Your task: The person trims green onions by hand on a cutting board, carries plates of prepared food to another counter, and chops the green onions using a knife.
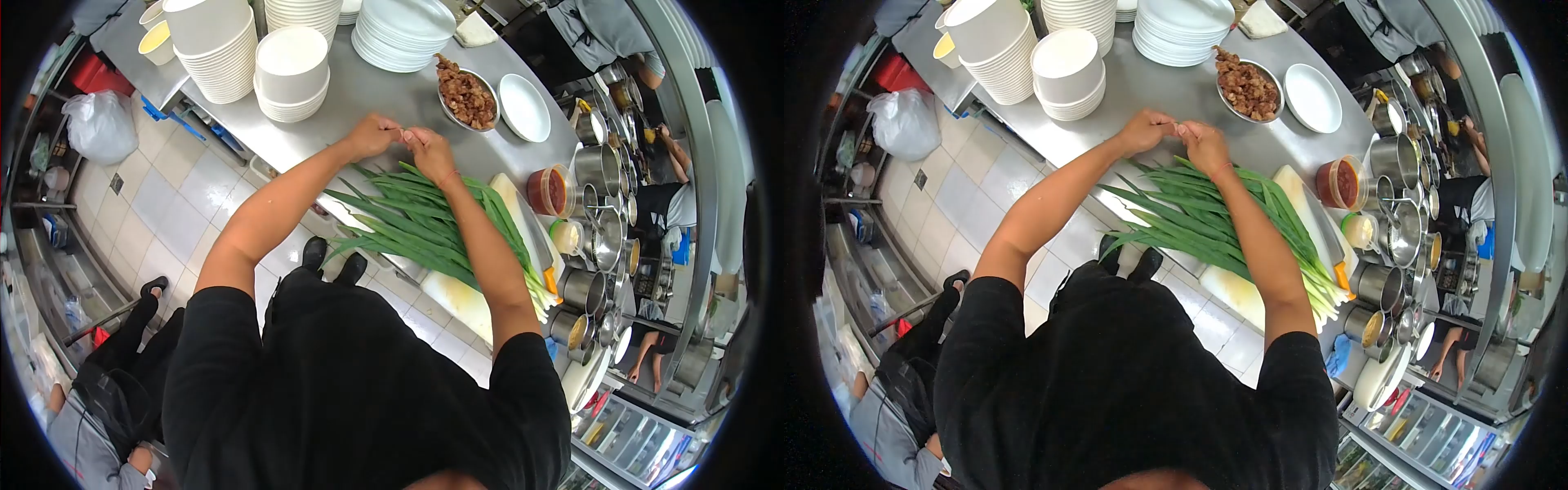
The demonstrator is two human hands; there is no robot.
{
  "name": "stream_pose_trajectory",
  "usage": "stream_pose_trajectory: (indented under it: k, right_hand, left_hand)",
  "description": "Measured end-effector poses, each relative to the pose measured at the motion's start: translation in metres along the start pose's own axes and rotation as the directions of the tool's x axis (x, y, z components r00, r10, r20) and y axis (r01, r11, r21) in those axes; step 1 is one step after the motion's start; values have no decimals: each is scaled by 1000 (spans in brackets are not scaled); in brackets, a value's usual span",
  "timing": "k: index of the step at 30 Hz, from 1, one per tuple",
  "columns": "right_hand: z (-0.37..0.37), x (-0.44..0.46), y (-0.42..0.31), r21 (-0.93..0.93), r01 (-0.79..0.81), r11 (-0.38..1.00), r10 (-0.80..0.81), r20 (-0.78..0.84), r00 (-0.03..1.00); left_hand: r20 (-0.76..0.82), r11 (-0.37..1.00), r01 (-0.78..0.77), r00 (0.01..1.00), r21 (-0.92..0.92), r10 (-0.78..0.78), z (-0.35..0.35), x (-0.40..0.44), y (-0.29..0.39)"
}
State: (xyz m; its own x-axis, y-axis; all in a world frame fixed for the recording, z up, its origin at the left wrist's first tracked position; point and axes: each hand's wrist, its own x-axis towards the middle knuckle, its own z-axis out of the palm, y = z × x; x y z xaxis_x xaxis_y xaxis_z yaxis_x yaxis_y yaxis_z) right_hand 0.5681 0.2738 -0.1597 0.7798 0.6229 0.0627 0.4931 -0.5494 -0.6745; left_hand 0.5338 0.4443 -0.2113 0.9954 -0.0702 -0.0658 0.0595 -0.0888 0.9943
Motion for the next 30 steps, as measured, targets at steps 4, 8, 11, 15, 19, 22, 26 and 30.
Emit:
stream_pose_trajectory:
  k: [4, 8, 11, 15, 19, 22, 26, 30]
  right_hand:
    - [8, 0, 10, -147, 258, 955, -280, -160, 946]
    - [2, -2, -4, -191, 182, 965, -208, -127, 970]
    - [2, 1, 7, -197, 140, 970, -171, -147, 974]
    - [-7, 9, 25, -366, 124, 922, -247, -312, 917]
    - [-73, -25, -55, -85, 109, 990, -116, -84, 990]
    - [-83, -64, -77, -42, 128, 991, -116, 207, 972]
    - [-34, -92, -65, -288, 199, 937, -148, 189, 971]
    - [-17, -89, -51, -426, 119, 897, -129, 6, 992]
  left_hand:
    - [-60, 959, 189, 977, -210, -206, 6, -13, 32]
    - [2, 827, 324, 932, -460, -363, 2, -4, 27]
    - [-14, 905, 260, 960, -337, -280, -5, -8, 27]
    - [-32, 973, 100, 993, -208, -109, -25, -29, 34]
    - [33, 982, 93, 996, -162, -89, -45, -51, 50]
    - [134, 922, 187, 980, -338, -150, -51, -66, 52]
    - [284, 764, 301, 945, -570, -160, -46, -77, 45]
    - [237, 844, 235, 962, -481, -133, -27, -84, 56]
